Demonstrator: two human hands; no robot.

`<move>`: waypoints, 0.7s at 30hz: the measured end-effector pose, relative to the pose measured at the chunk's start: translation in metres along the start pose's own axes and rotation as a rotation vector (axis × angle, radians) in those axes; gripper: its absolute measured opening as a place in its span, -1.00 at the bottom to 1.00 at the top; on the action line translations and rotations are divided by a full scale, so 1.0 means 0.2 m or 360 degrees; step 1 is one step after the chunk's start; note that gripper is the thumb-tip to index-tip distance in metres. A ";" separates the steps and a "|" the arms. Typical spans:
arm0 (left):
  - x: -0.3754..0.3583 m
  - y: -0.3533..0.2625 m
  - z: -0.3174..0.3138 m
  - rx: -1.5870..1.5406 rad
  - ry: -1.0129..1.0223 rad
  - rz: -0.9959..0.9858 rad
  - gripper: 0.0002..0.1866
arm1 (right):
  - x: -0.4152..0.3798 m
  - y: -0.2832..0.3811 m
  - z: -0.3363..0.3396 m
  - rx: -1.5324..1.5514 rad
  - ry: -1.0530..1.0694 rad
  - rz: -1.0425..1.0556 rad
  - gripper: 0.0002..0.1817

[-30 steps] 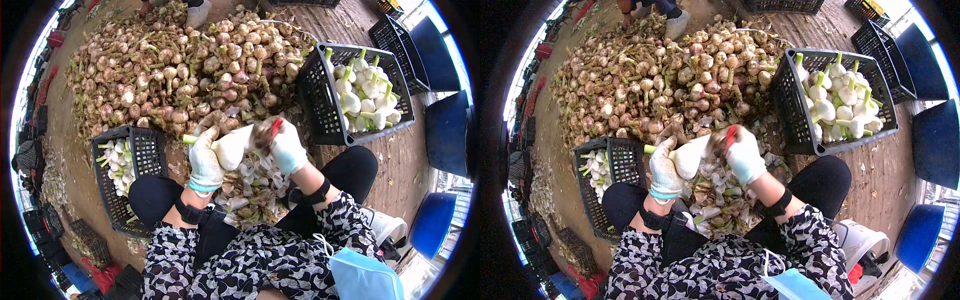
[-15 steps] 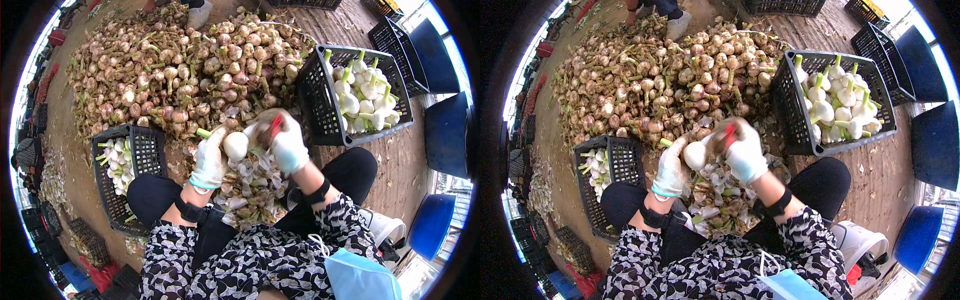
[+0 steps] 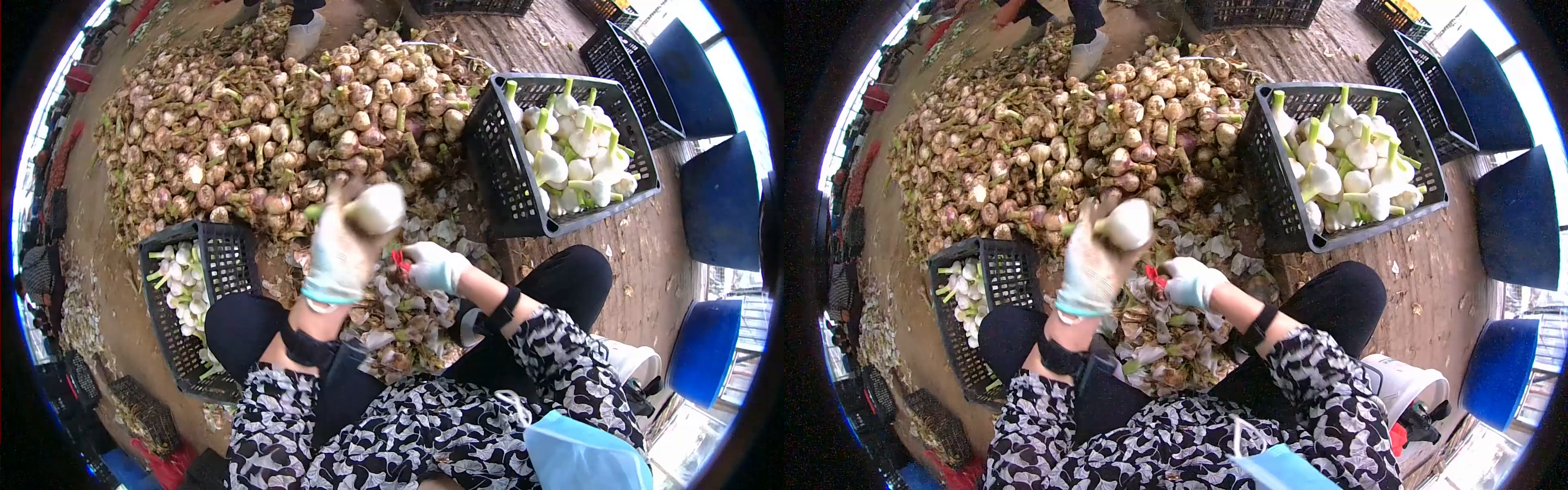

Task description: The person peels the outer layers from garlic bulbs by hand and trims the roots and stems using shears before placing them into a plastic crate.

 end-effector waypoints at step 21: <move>-0.10 -0.22 0.12 0.0825 -0.0062 -0.0015 -0.49 | 0.67 -0.20 0.71 0.1306 -0.0291 -0.0228 -0.68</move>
Point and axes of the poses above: each hand's wrist, its own x-axis towards the middle knuckle, its own z-axis out of the back of the hand, y = z × x, the point moved 10 cm from there along x, towards the middle knuckle, and after that the axes turned 12 degrees about -z, right-handed, at the moved point
